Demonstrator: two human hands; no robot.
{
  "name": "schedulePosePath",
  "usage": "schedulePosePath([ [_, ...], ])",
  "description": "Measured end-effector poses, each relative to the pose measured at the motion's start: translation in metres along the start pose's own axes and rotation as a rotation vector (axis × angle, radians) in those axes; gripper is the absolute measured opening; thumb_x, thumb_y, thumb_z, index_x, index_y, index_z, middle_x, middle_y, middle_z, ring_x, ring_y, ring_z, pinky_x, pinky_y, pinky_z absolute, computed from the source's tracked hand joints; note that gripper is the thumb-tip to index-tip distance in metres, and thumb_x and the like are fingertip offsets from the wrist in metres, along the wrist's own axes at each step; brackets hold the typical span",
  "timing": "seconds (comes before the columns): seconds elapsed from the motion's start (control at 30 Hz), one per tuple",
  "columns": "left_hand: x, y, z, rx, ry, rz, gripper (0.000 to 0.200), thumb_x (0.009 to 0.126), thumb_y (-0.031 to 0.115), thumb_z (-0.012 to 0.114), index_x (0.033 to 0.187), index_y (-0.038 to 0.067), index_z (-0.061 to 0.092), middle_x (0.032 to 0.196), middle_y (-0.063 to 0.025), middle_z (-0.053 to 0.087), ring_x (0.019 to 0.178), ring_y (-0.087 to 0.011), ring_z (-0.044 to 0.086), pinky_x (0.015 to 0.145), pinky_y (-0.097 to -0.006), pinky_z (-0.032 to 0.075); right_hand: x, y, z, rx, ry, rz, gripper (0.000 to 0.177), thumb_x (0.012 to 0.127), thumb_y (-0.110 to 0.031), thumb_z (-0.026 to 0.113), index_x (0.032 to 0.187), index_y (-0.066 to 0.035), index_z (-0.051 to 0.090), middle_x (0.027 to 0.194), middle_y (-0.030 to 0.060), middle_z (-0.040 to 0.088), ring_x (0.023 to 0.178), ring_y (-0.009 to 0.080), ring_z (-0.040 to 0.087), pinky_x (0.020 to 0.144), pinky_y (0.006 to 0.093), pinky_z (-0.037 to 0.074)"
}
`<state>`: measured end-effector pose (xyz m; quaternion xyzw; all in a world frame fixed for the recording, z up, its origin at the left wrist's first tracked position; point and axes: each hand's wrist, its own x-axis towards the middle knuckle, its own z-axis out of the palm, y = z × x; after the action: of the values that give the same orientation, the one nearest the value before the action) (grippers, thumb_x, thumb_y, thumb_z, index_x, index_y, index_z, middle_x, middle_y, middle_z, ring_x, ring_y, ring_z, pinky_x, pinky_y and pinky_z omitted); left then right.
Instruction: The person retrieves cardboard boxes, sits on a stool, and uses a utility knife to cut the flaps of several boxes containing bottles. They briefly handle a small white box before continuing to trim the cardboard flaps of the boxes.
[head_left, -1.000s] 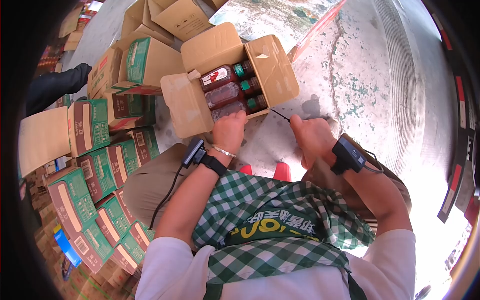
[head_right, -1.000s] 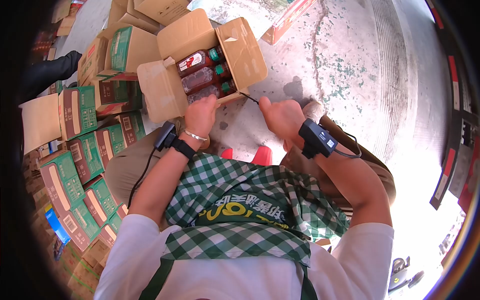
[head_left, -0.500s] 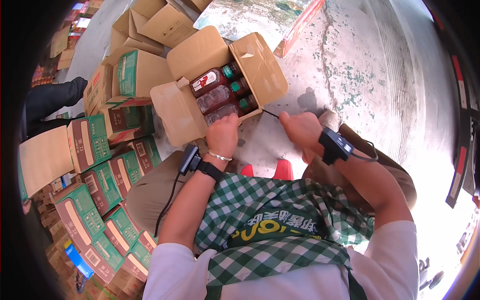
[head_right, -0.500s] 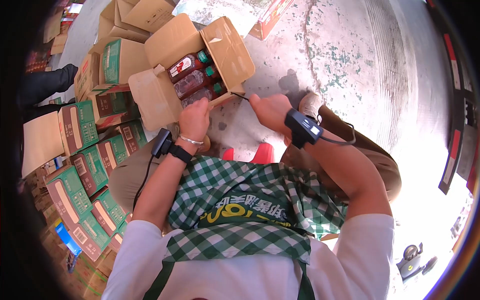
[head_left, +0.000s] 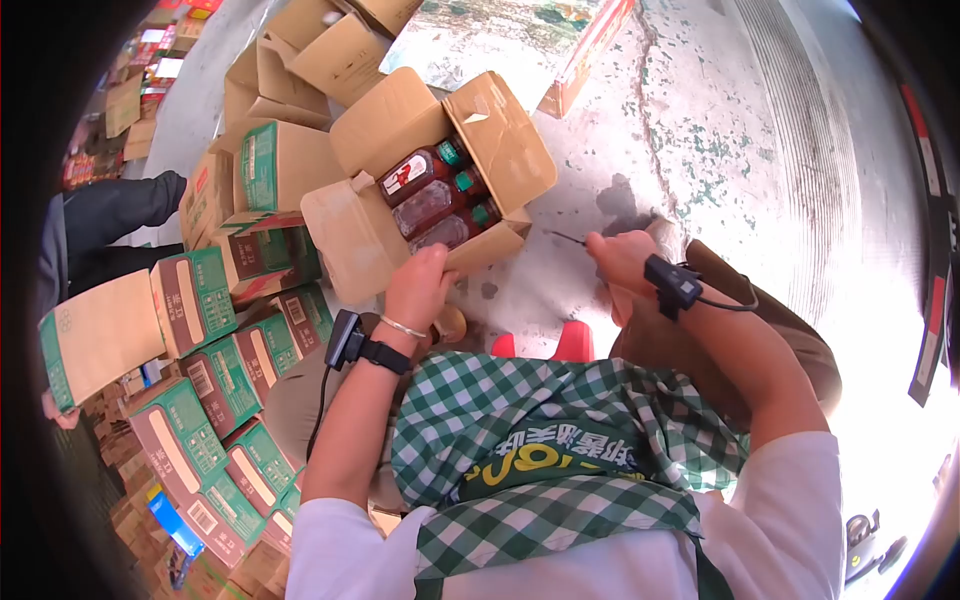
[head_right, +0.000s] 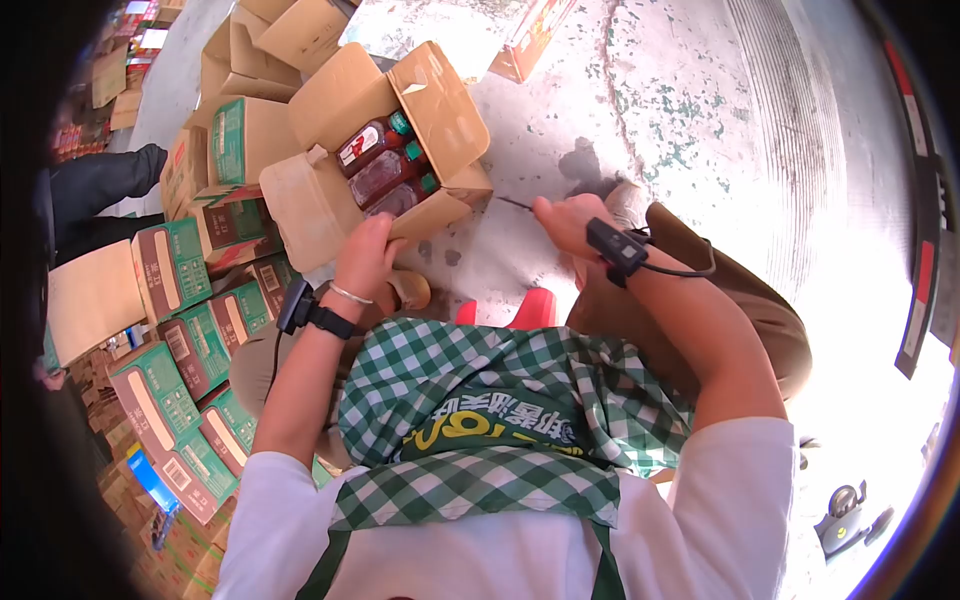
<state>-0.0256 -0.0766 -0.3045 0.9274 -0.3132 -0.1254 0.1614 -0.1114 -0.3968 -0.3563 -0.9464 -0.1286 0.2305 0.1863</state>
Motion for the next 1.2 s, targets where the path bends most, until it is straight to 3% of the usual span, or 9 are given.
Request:
schedulePosePath([
  [0.13,0.007,0.012,0.011,0.079,-0.008,-0.306,0.025,0.081,0.015,0.064,0.105,0.008,0.057,0.087,-0.0201,0.064,0.084,-0.0399,0.061,0.071,-0.0465,0.049,-0.005,0.021,-0.018,0.177,0.336,0.252,0.016,0.094,-0.019,0.045,0.093,-0.003,0.047,0.067,0.0232,0.060,0.067,0.0436,0.061,0.057,0.0515,0.047],
  [0.27,0.054,0.081,0.024,-0.238,0.203,-0.627,0.020,0.082,0.012,0.063,0.101,0.006,0.060,0.092,-0.0241,0.064,0.091,-0.0429,0.060,0.076,-0.0489,0.048,0.017,0.036,-0.035,0.471,0.746,0.405,0.022,0.097,-0.025,0.049,0.089,-0.004,0.048,0.065,0.0241,0.058,0.063,0.0439,0.058,0.055,0.0476,0.045],
  [0.3,0.074,0.088,0.034,-0.400,0.341,-0.570,0.024,0.083,0.010,0.061,0.105,0.002,0.059,0.099,-0.0254,0.063,0.095,-0.0429,0.059,0.080,-0.0486,0.047,0.022,0.029,-0.046,0.585,0.816,0.376,0.021,0.097,-0.023,0.051,0.089,-0.003,0.048,0.064,0.0228,0.056,0.061,0.0428,0.056,0.053,0.0438,0.044],
  [0.37,0.102,0.101,0.028,-0.415,0.334,-0.576,0.029,0.084,0.010,0.059,0.111,-0.002,0.057,0.106,-0.0250,0.062,0.099,-0.0421,0.058,0.084,-0.0464,0.047,0.016,0.006,-0.078,0.609,0.767,0.340,0.019,0.096,-0.021,0.050,0.090,-0.003,0.049,0.065,0.0220,0.057,0.061,0.0415,0.056,0.054,0.0430,0.044],
  [0.43,0.107,0.114,-0.004,-0.186,0.338,-0.112,0.024,0.083,0.009,0.056,0.103,-0.004,0.055,0.093,-0.0225,0.062,0.092,-0.0412,0.060,0.078,-0.0483,0.049,0.000,-0.006,-0.094,0.639,0.729,0.302,0.017,0.096,-0.019,0.050,0.090,-0.003,0.049,0.066,0.0212,0.058,0.061,0.0402,0.057,0.054,0.0422,0.044],
  [0.5,0.088,0.083,-0.032,-0.149,0.250,-0.003,0.023,0.083,0.013,0.059,0.099,-0.003,0.056,0.090,-0.0225,0.061,0.091,-0.0405,0.059,0.078,-0.0474,0.049,-0.022,-0.022,-0.096,0.205,0.561,0.066,0.010,0.091,-0.014,0.052,0.090,-0.004,0.050,0.071,0.0187,0.062,0.067,0.0406,0.061,0.057,0.0462,0.048],
  [0.63,0.036,0.019,-0.005,-0.301,-0.209,-0.084,0.032,0.077,0.029,0.071,0.091,0.002,0.061,0.091,-0.0210,0.061,0.089,-0.0384,0.060,0.076,-0.0451,0.049,-0.032,-0.035,-0.075,0.148,0.408,-0.113,0.007,0.084,-0.009,0.054,0.089,-0.005,0.051,0.069,0.0155,0.062,0.065,0.0370,0.062,0.056,0.0449,0.048],
  [0.83,0.018,0.049,0.025,-0.088,0.080,-0.231,0.028,0.078,0.028,0.070,0.087,0.003,0.061,0.090,-0.0152,0.060,0.085,-0.0350,0.061,0.073,-0.0442,0.049,-0.012,-0.034,-0.070,-0.037,0.198,-0.058,0.012,0.080,-0.006,0.056,0.088,-0.003,0.049,0.070,0.0164,0.060,0.068,0.0373,0.061,0.057,0.0438,0.047],
  [1.2,0.018,0.051,0.034,0.005,0.206,-0.211,0.018,0.081,0.027,0.065,0.080,0.009,0.062,0.084,-0.0078,0.060,0.079,-0.0293,0.061,0.065,-0.0410,0.050,-0.006,-0.027,-0.087,-0.092,0.159,-0.059,0.010,0.077,-0.006,0.054,0.086,-0.004,0.051,0.071,0.0147,0.060,0.071,0.0363,0.062,0.059,0.0445,0.047],
])
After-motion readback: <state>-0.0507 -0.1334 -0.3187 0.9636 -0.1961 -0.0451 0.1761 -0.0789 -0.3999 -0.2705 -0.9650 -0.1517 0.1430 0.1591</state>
